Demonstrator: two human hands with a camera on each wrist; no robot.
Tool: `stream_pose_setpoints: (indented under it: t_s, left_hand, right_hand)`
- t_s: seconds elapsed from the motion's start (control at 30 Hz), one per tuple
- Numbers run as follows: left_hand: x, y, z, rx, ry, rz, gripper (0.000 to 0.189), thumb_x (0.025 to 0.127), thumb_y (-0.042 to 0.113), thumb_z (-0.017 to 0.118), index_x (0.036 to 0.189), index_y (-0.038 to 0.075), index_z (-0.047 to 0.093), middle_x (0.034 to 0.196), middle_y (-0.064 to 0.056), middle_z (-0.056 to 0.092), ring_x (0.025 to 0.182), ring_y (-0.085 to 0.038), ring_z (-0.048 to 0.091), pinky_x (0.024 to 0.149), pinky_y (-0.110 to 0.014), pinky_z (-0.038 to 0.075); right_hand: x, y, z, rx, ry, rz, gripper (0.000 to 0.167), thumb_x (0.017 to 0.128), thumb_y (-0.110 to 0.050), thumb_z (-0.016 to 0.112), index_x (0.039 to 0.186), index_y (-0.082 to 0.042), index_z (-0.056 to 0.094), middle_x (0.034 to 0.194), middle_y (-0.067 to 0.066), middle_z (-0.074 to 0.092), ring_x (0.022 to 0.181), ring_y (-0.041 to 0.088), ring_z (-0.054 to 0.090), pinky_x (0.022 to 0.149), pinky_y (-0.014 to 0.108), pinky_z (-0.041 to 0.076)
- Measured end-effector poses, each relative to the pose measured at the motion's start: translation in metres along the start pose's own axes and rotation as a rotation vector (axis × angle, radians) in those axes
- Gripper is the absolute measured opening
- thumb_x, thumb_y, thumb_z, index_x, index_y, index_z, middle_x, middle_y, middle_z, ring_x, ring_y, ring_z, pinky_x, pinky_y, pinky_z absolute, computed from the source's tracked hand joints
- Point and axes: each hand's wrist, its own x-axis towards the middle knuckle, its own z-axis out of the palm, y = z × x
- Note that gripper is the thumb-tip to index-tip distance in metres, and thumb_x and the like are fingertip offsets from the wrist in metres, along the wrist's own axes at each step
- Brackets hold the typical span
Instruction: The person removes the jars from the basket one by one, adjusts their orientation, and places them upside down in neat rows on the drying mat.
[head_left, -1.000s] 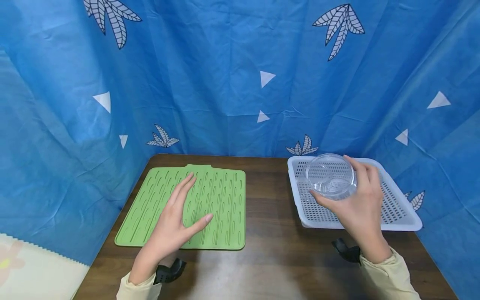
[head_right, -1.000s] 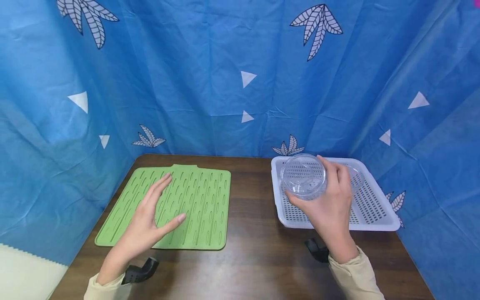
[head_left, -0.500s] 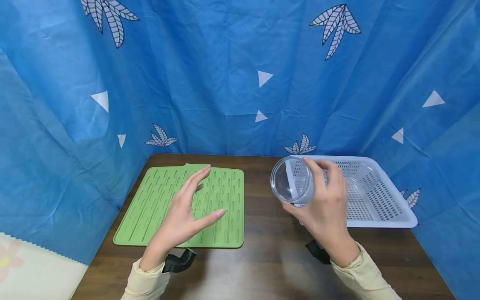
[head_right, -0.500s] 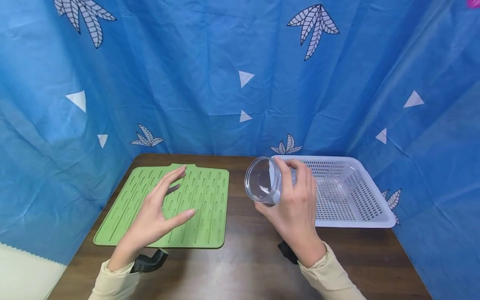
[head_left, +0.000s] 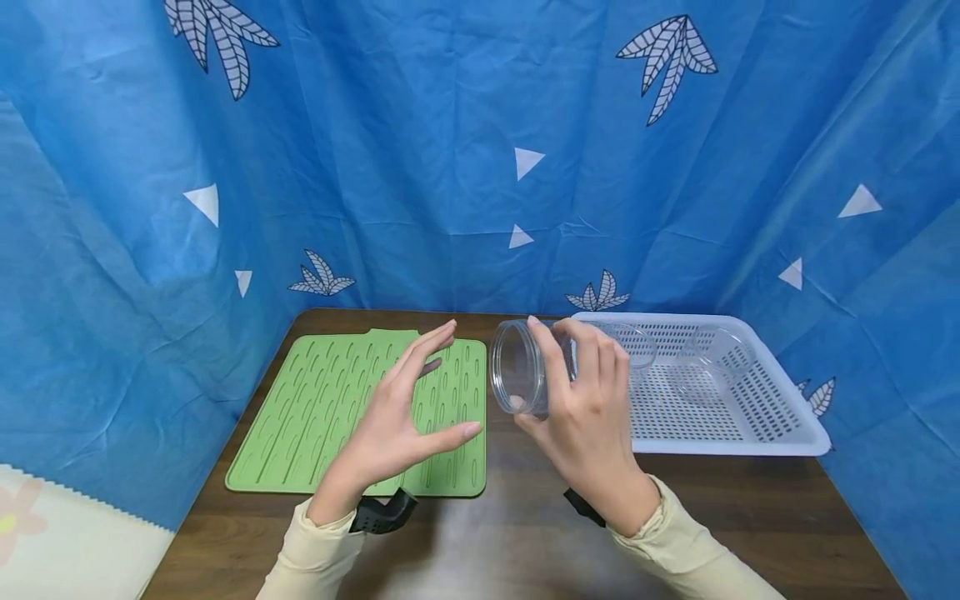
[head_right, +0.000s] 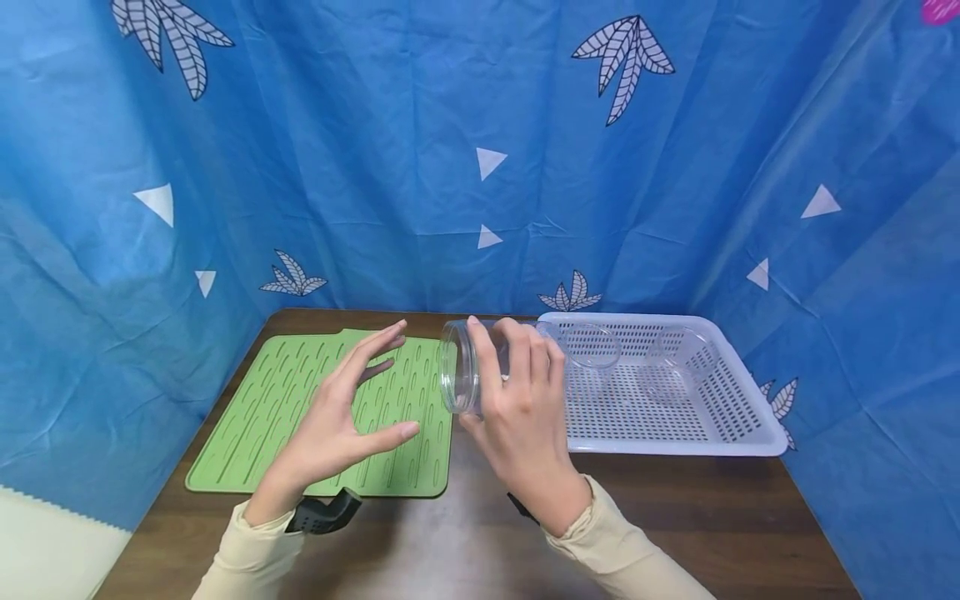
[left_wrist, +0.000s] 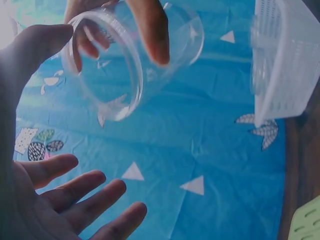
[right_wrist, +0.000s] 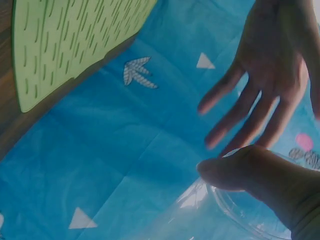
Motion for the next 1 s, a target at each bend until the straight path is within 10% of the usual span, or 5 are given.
stream_pose_setpoints:
  t_s: [0.67,1.0]
  left_hand:
    - [0.012,-0.001,0.016,-0.127,-0.022,0.064,0.100,0.077,0.018,0.100,0.163,0.021,0.048,0.161,0.001,0.054,0.142,-0.021,0.056,0.114,-0.051,0.053]
    - [0.011,-0.004,0.014,-0.139,-0.026,0.047,0.096,0.075,0.016,0.101,0.158,0.016,0.052,0.156,-0.003,0.059,0.136,-0.023,0.060,0.110,-0.049,0.056]
  right_hand:
    - [-0.002,-0.040,0.029,-0.185,0.026,-0.179,0.069,0.078,0.002,0.079,0.146,-0.004,0.065,0.128,0.024,0.061,0.117,0.041,0.060,0.103,0.055,0.053]
    - [-0.003,-0.041,0.024,-0.192,-0.056,-0.178,0.090,0.065,-0.008,0.085,0.152,-0.003,0.060,0.132,0.024,0.058,0.119,0.041,0.057,0.101,0.054,0.051]
